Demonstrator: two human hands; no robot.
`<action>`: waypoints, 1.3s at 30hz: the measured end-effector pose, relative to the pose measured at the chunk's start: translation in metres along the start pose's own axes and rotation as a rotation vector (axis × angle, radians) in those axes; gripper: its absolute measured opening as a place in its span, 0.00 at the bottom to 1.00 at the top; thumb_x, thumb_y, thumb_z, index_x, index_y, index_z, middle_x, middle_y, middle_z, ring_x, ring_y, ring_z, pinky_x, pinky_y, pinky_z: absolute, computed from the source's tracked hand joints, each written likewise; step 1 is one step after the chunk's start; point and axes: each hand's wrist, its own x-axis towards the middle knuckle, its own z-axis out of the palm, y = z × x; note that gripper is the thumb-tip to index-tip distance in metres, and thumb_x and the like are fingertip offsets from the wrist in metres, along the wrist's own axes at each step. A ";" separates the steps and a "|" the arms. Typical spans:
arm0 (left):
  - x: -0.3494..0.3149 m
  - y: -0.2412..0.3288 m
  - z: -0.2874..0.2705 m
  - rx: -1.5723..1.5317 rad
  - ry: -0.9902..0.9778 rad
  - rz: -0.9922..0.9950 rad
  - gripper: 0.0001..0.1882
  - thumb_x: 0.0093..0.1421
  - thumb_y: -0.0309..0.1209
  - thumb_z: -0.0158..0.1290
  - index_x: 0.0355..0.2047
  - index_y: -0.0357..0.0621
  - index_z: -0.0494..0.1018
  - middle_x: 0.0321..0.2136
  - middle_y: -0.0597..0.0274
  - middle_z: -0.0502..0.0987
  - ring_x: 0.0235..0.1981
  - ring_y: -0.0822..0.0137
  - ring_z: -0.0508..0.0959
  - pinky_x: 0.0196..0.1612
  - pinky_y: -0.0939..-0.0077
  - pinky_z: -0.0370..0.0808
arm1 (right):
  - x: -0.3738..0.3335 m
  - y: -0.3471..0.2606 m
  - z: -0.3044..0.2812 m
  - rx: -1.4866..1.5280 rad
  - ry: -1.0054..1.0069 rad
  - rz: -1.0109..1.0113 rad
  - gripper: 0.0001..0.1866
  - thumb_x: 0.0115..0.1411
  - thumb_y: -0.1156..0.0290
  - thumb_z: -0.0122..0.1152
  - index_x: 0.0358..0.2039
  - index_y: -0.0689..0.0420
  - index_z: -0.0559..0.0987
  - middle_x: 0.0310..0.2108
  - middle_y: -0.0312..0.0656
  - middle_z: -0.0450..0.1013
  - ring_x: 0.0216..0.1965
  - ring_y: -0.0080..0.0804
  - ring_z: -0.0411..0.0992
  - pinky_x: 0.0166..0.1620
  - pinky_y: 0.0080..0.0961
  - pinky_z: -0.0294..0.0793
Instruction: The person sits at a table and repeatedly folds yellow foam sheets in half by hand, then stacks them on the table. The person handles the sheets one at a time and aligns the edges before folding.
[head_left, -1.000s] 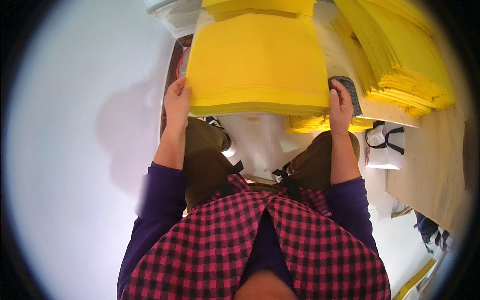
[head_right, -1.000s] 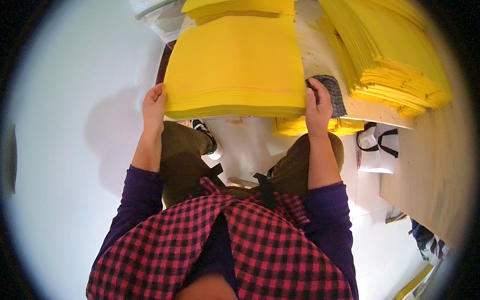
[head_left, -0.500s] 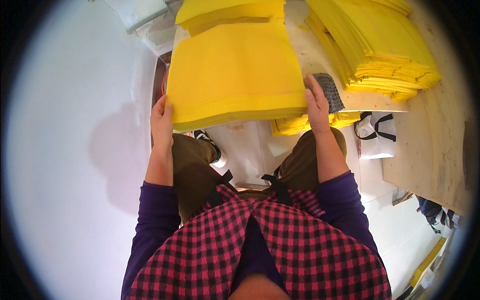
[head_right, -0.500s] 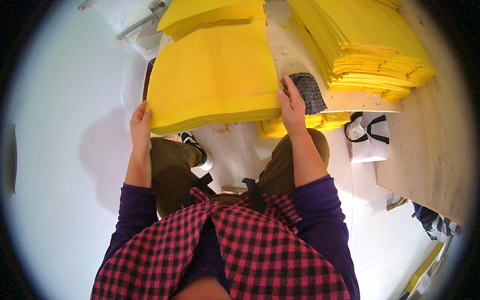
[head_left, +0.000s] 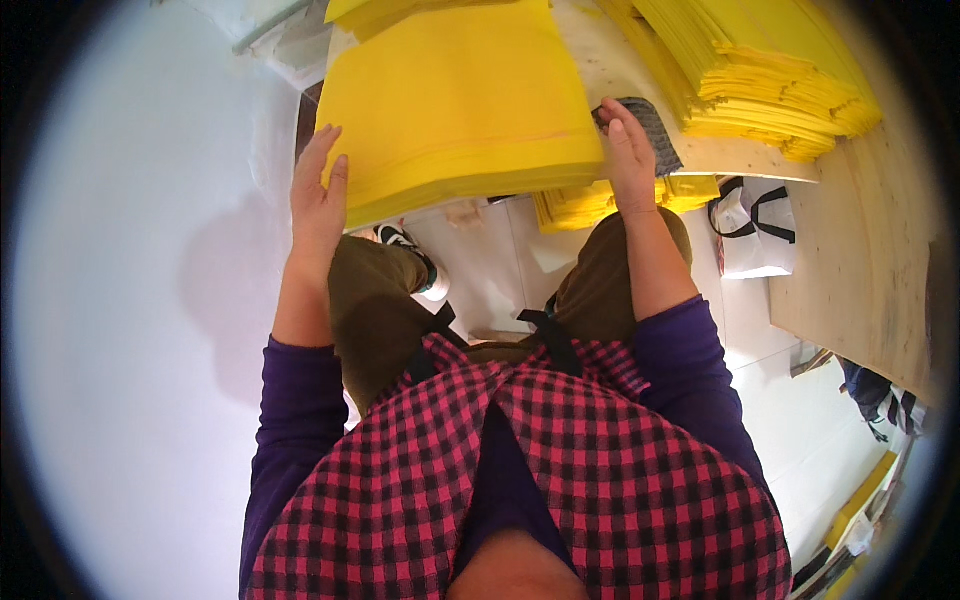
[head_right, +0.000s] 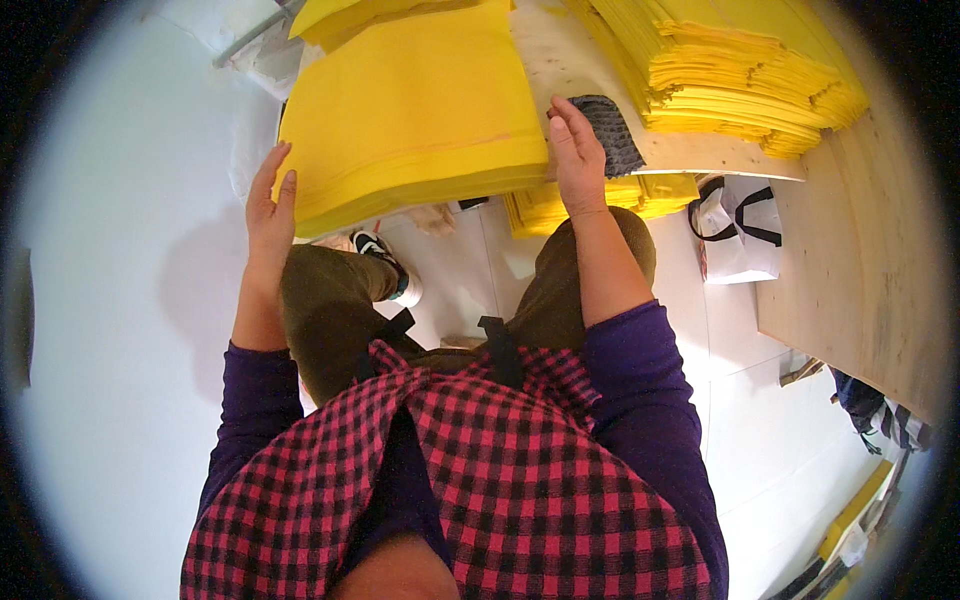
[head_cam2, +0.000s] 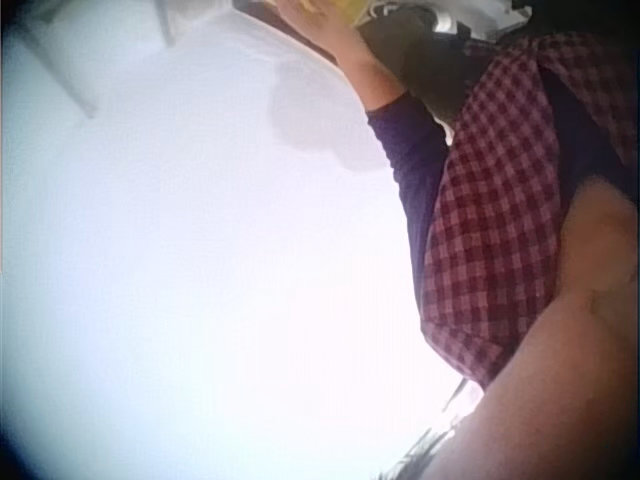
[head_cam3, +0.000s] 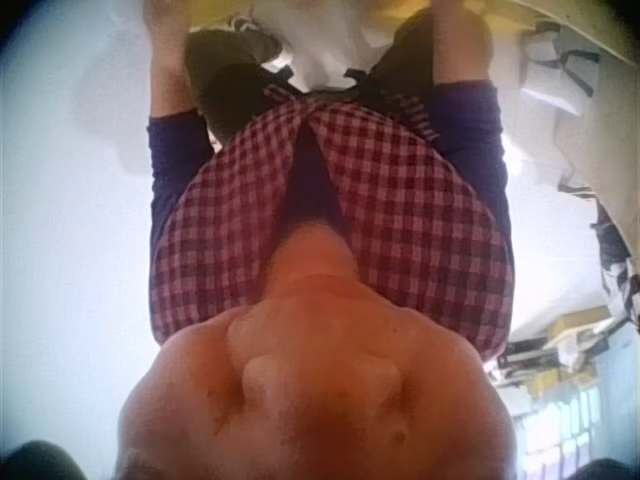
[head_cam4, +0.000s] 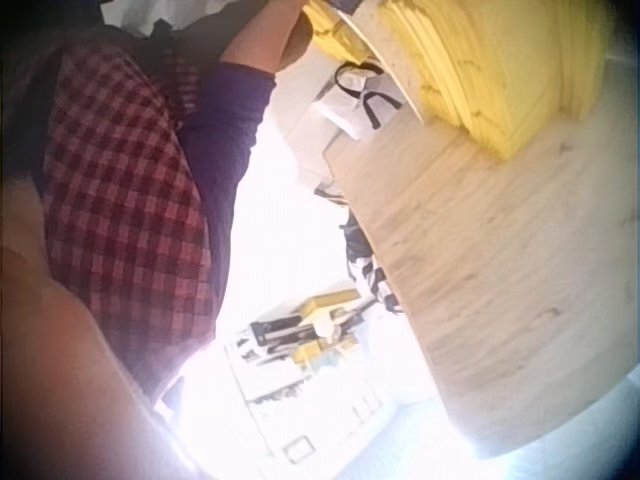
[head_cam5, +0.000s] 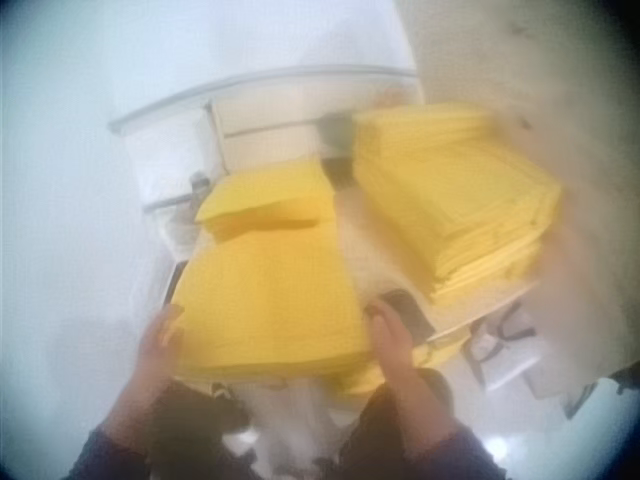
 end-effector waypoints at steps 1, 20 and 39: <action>0.003 0.002 0.004 0.041 -0.033 0.031 0.18 0.64 0.29 0.45 0.54 0.40 0.67 0.56 0.53 0.67 0.61 0.58 0.62 0.62 0.69 0.58 | 0.000 -0.001 0.000 -0.011 0.010 0.012 0.21 0.65 0.63 0.51 0.53 0.64 0.70 0.50 0.44 0.69 0.52 0.30 0.66 0.57 0.24 0.61; 0.042 0.036 0.034 0.170 -0.325 0.278 0.19 0.64 0.32 0.46 0.54 0.45 0.66 0.57 0.52 0.66 0.62 0.52 0.60 0.64 0.57 0.52 | 0.002 0.002 -0.016 0.045 -0.009 0.042 0.21 0.67 0.61 0.45 0.53 0.62 0.71 0.53 0.43 0.68 0.54 0.32 0.66 0.56 0.29 0.63; 0.048 0.039 0.089 0.307 -0.536 0.296 0.21 0.65 0.37 0.43 0.58 0.48 0.64 0.61 0.54 0.61 0.65 0.53 0.54 0.65 0.52 0.45 | 0.012 0.012 -0.037 -0.148 0.163 -0.095 0.15 0.65 0.65 0.51 0.44 0.62 0.77 0.41 0.39 0.74 0.43 0.25 0.70 0.50 0.21 0.67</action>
